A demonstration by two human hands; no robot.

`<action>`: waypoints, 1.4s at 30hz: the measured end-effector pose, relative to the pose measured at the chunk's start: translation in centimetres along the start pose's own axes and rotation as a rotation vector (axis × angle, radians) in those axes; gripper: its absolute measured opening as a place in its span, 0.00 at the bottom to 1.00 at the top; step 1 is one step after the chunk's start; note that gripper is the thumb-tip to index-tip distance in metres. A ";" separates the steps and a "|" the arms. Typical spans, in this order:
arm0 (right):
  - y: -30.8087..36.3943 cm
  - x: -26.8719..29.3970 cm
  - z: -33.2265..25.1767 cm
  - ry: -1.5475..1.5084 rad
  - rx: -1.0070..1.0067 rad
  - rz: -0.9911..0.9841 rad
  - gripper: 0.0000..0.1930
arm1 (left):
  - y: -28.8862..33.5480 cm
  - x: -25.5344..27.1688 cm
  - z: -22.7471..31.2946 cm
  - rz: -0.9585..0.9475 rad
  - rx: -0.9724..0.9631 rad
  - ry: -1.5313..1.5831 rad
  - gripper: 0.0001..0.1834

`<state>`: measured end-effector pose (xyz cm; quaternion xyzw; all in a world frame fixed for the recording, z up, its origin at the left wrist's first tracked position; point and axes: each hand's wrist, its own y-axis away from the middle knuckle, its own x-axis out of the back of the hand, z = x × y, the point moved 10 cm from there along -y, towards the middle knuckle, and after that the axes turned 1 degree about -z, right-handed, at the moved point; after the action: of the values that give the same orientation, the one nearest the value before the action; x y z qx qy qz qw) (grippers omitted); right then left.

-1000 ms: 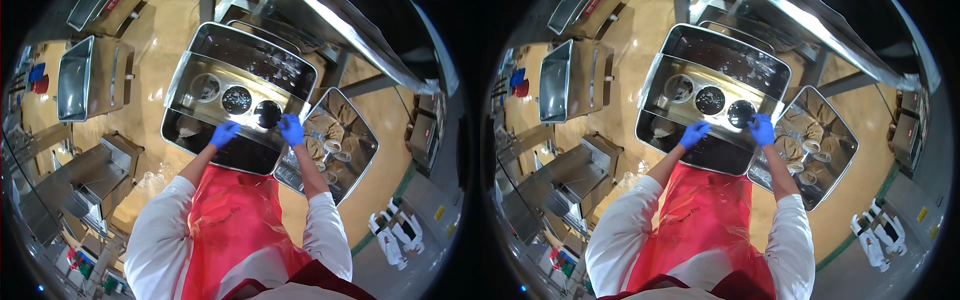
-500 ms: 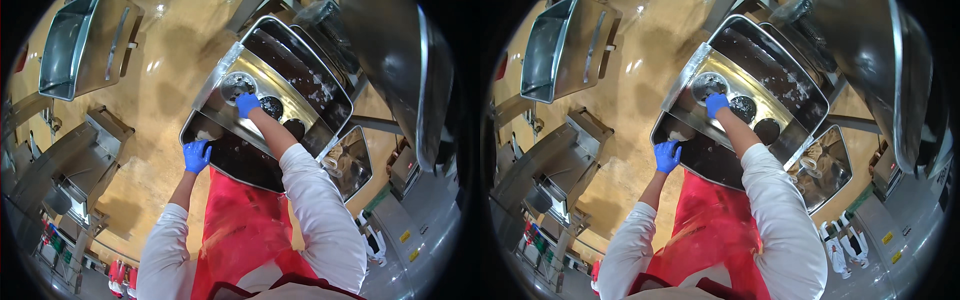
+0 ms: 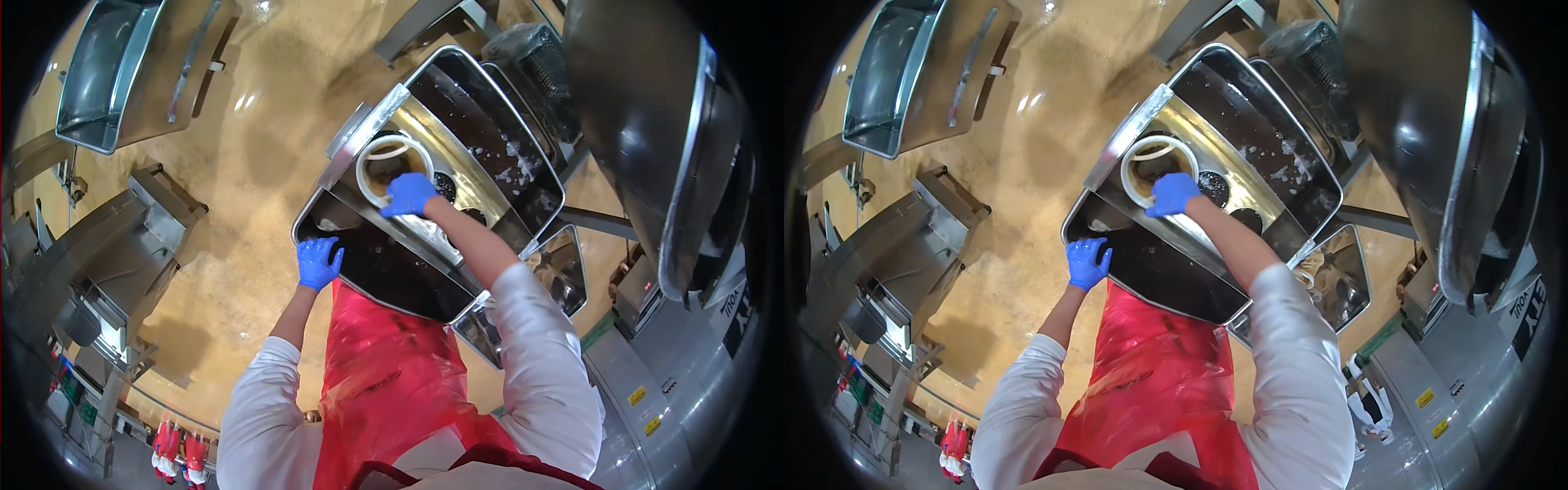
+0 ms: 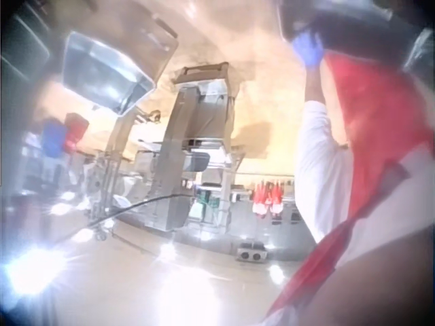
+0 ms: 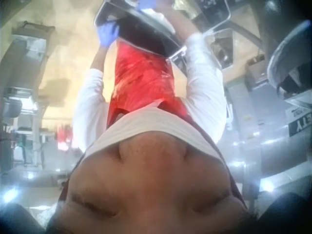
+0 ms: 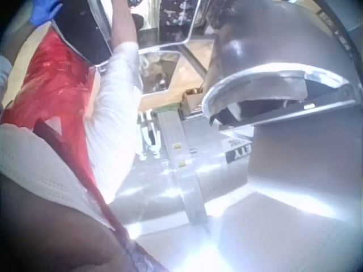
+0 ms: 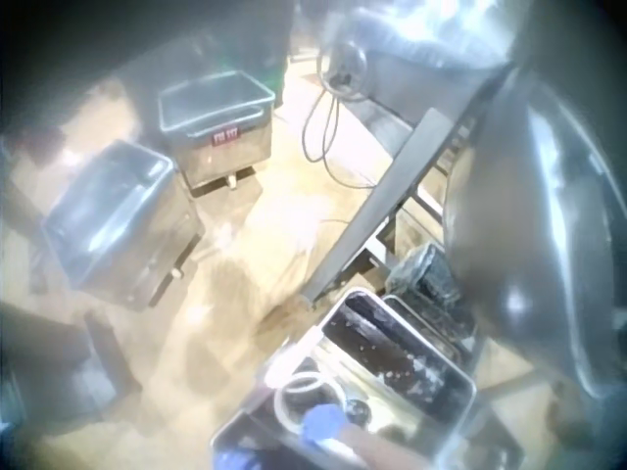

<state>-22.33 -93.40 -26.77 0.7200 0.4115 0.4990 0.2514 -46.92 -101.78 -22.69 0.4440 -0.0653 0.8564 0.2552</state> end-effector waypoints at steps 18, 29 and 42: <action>39.8 16.3 -11.1 -0.463 -0.124 0.681 0.22 | -12.2 -2.7 13.0 0.016 -0.026 0.260 0.57; 54.1 16.3 -13.0 -0.453 -0.209 0.916 0.20 | -16.6 -4.6 16.0 0.201 -0.062 0.546 0.06; 90.3 9.3 -12.5 -0.629 -0.392 1.881 0.16 | -17.7 11.3 47.1 -0.045 -0.449 1.002 0.02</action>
<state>-1.49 -134.45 52.42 0.7972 -0.4971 0.3410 -0.0331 -9.32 -98.19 12.37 -0.0823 -0.1072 0.9224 0.3618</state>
